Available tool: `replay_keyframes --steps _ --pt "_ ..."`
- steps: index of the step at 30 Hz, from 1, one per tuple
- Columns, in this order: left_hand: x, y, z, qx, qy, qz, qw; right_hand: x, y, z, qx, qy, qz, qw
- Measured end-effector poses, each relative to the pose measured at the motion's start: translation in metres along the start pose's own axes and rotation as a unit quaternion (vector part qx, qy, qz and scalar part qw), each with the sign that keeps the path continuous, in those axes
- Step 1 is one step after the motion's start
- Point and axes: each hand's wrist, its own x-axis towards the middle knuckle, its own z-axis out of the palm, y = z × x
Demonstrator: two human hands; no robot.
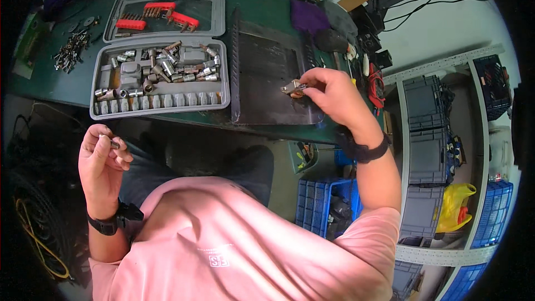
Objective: The person uses a screwdriver to adjust a small component on a black plastic housing. They then use pliers to manipulate a wire or part of the component. Finally, they open a case of socket bits and select a specific bit to fit onto the component.
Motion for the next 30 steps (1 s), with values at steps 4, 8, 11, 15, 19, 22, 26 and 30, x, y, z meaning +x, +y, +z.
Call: replay_keyframes --steps 4,8,11,15,19,22,26,30 --pt "-0.001 0.002 0.0 0.011 0.004 0.005 1.0 0.011 -0.016 0.01 -0.103 -0.013 -0.045 0.994" --pt "-0.001 0.003 -0.004 0.015 0.005 0.007 1.0 0.02 -0.014 0.016 -0.217 -0.02 -0.077 0.973" --pt "-0.002 0.003 -0.006 0.025 0.012 0.005 1.0 0.021 -0.016 0.019 -0.254 -0.023 -0.074 0.964" --pt "-0.004 0.0 -0.009 0.035 0.02 0.003 0.999 0.024 -0.018 0.021 -0.283 -0.02 -0.066 0.957" --pt "-0.003 0.001 -0.008 0.034 0.02 0.002 0.999 0.025 -0.019 0.021 -0.287 -0.026 -0.049 0.956" --pt "-0.003 -0.001 -0.011 0.029 0.022 0.001 0.999 0.026 -0.019 0.023 -0.294 -0.027 -0.053 0.954" --pt "-0.003 -0.001 -0.013 0.019 0.019 0.003 1.0 0.027 -0.022 0.025 -0.308 -0.034 -0.058 0.949" --pt "-0.003 -0.001 -0.015 0.011 0.016 0.001 1.0 0.027 -0.019 0.023 -0.286 -0.038 -0.071 0.955"
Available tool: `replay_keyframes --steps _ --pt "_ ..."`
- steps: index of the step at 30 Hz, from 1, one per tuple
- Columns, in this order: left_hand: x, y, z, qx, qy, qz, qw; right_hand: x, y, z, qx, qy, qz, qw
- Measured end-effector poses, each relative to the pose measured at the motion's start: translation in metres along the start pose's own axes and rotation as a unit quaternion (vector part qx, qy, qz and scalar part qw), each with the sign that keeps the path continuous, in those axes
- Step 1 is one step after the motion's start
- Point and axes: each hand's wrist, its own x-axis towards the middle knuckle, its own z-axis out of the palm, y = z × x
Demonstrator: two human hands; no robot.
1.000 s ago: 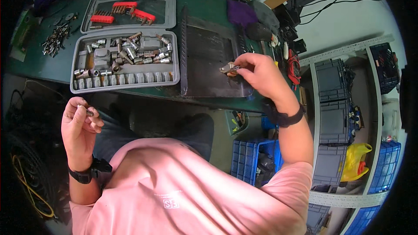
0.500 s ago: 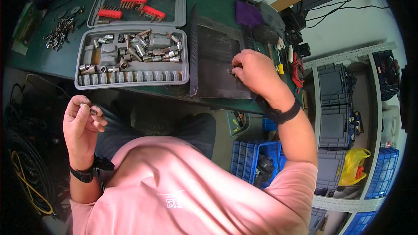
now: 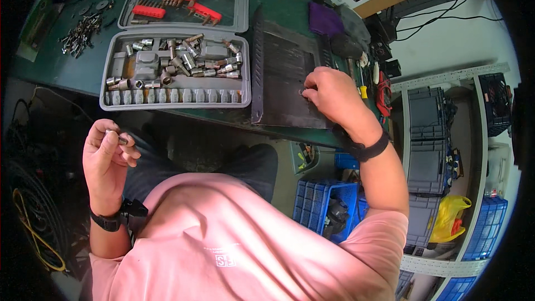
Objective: The person uses a screwdriver to adjust a small component on a black plastic housing. They then use pliers to manipulate a wire or part of the component. Finally, they open a case of socket bits and select a specific bit to fit onto the component.
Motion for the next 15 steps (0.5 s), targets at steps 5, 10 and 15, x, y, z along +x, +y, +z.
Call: replay_keyframes --steps 5,10,15 --pt "0.0002 -0.0018 0.0009 0.018 0.008 -0.003 1.0 0.001 0.0042 0.0012 0.005 0.008 -0.039 0.999" --pt "-0.0013 -0.0037 -0.0005 0.018 0.006 -0.002 1.0 0.0038 0.0028 -0.0007 0.012 0.001 -0.092 0.996" --pt "-0.003 -0.0024 -0.002 0.023 0.004 0.006 1.0 0.0032 0.0037 0.0033 0.025 0.0 -0.1 0.995"
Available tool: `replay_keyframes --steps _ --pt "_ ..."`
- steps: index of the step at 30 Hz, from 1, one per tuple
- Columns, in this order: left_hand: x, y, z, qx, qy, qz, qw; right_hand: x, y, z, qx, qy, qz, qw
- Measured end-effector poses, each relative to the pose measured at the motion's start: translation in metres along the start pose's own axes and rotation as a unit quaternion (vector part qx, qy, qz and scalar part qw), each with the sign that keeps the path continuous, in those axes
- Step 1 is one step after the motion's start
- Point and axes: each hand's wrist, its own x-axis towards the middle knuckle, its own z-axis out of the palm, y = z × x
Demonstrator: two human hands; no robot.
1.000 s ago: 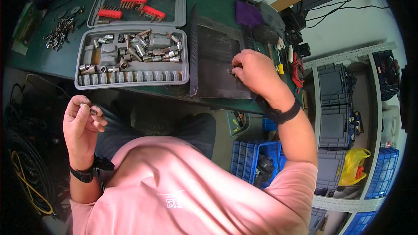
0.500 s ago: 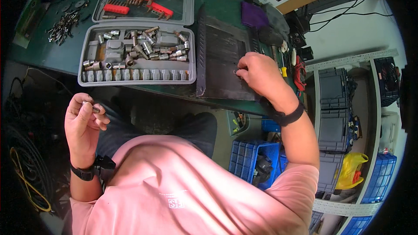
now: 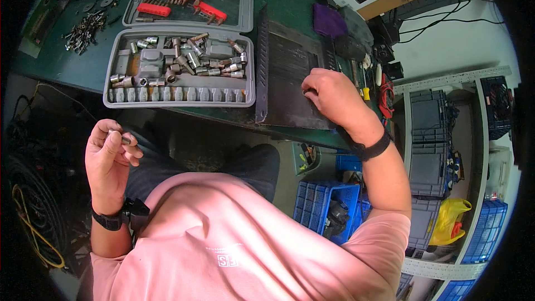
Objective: The person uses a screwdriver to adjust a small component on a black plastic housing. They then use pliers to manipulate a wire or part of the component. Finally, they open a case of socket bits and select a specific bit to fit onto the component.
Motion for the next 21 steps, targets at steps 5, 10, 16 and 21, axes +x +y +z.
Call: replay_keyframes --steps 5,10,16,21 --pt "0.002 -0.002 -0.003 -0.017 -0.007 -0.007 1.0 -0.002 0.002 0.003 0.006 0.018 0.009 1.0" --pt "0.002 -0.002 -0.001 -0.008 -0.005 -0.012 1.0 -0.005 0.006 0.006 0.045 0.033 0.013 0.998" --pt "-0.008 0.007 0.021 0.19 0.037 0.057 0.979 -0.011 -0.012 -0.011 0.125 0.09 0.019 0.988" --pt "0.0 0.006 0.031 0.471 -0.071 0.309 0.823 -0.018 -0.044 -0.023 0.272 0.085 0.092 0.954"
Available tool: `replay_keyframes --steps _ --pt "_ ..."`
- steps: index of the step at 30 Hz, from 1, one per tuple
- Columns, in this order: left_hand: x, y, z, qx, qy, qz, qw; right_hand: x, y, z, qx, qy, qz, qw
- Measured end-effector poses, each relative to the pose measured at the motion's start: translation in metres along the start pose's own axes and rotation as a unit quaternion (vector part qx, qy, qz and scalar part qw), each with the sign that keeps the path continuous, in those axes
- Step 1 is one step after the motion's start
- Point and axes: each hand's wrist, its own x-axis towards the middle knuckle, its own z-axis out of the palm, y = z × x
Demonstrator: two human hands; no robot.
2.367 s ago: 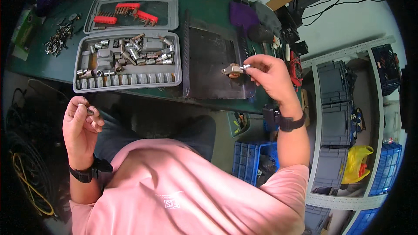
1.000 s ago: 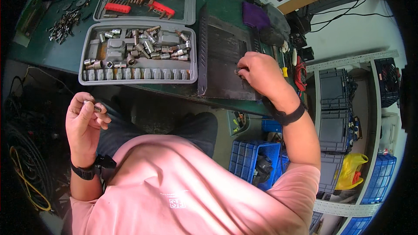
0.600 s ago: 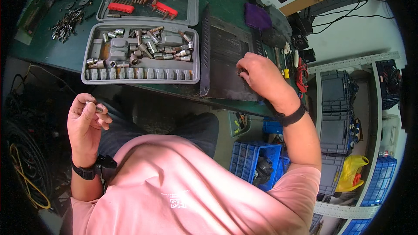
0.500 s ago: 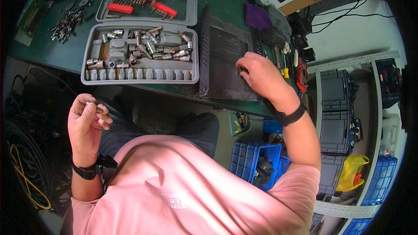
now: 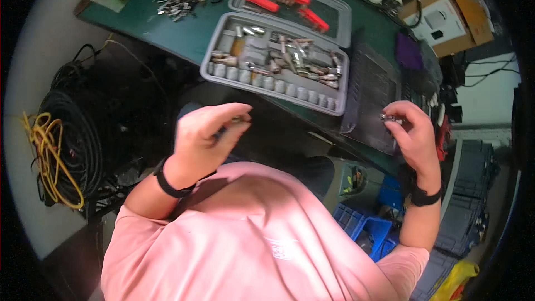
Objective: The person uses a screwdriver to adjust a small component on a black plastic housing. They then use pliers to manipulate a wire or part of the component. Finally, they open a case of socket bits and select a specific bit to fit onto the component.
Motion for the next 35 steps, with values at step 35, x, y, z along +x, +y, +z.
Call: replay_keyframes --steps 35 --pt "-0.005 -0.008 -0.01 -0.019 0.003 -0.029 0.999 0.046 -0.061 0.02 -0.036 -0.042 -0.191 0.98"
